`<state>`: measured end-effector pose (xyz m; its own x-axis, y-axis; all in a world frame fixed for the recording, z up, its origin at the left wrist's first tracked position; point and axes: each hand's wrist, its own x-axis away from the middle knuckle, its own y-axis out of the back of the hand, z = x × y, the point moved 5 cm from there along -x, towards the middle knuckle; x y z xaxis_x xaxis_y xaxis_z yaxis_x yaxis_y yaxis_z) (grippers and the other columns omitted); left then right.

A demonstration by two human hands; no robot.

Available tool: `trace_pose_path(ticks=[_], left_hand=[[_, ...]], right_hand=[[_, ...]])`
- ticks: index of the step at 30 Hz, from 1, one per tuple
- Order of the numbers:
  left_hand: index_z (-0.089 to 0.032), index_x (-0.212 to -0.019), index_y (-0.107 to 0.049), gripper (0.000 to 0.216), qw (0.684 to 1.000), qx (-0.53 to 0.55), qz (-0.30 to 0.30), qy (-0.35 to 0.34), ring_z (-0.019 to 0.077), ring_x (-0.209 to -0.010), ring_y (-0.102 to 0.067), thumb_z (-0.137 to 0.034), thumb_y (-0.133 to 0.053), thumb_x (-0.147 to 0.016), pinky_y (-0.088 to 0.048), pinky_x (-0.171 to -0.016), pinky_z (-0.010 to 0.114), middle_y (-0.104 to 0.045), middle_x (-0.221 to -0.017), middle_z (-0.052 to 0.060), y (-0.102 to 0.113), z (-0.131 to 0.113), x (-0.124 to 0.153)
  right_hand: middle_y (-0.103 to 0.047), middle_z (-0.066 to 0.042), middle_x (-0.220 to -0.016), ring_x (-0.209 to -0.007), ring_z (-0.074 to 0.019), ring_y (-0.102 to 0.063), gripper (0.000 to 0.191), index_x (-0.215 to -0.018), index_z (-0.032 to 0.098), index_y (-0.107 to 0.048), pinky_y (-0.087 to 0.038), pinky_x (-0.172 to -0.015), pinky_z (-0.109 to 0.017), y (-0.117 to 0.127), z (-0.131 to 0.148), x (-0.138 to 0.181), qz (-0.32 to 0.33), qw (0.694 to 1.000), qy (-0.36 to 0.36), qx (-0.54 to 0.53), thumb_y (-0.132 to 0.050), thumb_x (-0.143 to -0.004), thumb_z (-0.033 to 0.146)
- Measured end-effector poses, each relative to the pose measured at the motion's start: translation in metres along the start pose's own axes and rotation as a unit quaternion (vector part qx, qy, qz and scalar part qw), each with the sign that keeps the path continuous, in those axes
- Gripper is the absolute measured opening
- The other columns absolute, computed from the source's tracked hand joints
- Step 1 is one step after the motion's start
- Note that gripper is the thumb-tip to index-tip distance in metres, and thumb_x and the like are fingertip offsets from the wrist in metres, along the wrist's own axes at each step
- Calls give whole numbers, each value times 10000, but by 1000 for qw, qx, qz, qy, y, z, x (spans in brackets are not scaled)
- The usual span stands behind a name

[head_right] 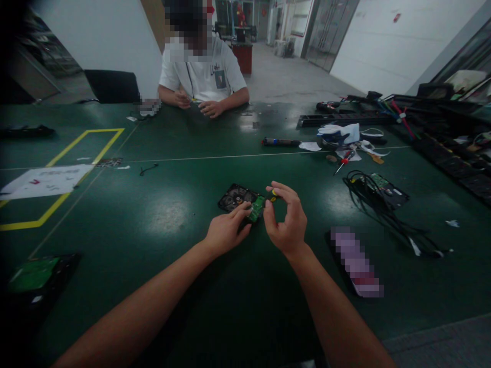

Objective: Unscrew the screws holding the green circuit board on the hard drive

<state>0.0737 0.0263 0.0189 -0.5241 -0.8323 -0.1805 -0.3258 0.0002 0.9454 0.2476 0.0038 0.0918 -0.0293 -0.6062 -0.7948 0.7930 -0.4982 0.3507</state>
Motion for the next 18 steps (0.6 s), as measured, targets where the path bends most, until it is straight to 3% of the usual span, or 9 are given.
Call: trace_pose_path(ticks=[3,10,15,18], left_hand=[[-267,-1388,-542,395,1000,5,-10,5,263,-1017,-755,-375,-518,-1009,-626,-780,412,-469,-1619,55,-2,1,-1],[-268,-1405,-538,395,1000,14,-11,-7,245,-1053,-746,-334,-503,-1018,-623,-829,400,-466,-1621,58,-4,4,0],[-253,-1386,-560,403,1000,6,-17,-11,260,-1075,-737,-431,-541,-1025,-623,-848,410,-475,-1608,73,-3,5,0],[-236,-1394,-548,465,999,18,-26,-26,280,-1196,-687,-485,-592,-1004,-606,-921,418,-490,-1591,84,-4,8,-2]], right_hand=[[-657,-106,-1321,-1134,-250,-716,507,-1373,268,-492,-639,-953,-496,-2,-5,3,3,1000,-15,-11,-661,-914,132],[-670,-86,-1200,-1097,-250,-681,479,-1363,277,-570,-639,-932,-487,2,3,-3,-5,995,33,90,-681,-913,158],[-647,-96,-1344,-1163,-250,-689,517,-1415,281,-510,-659,-913,-461,-1,-5,1,-2,999,6,37,-647,-933,153],[-665,-93,-1346,-1133,-238,-713,497,-1380,274,-516,-660,-909,-454,-1,-5,0,-4,1000,14,21,-673,-925,150]])
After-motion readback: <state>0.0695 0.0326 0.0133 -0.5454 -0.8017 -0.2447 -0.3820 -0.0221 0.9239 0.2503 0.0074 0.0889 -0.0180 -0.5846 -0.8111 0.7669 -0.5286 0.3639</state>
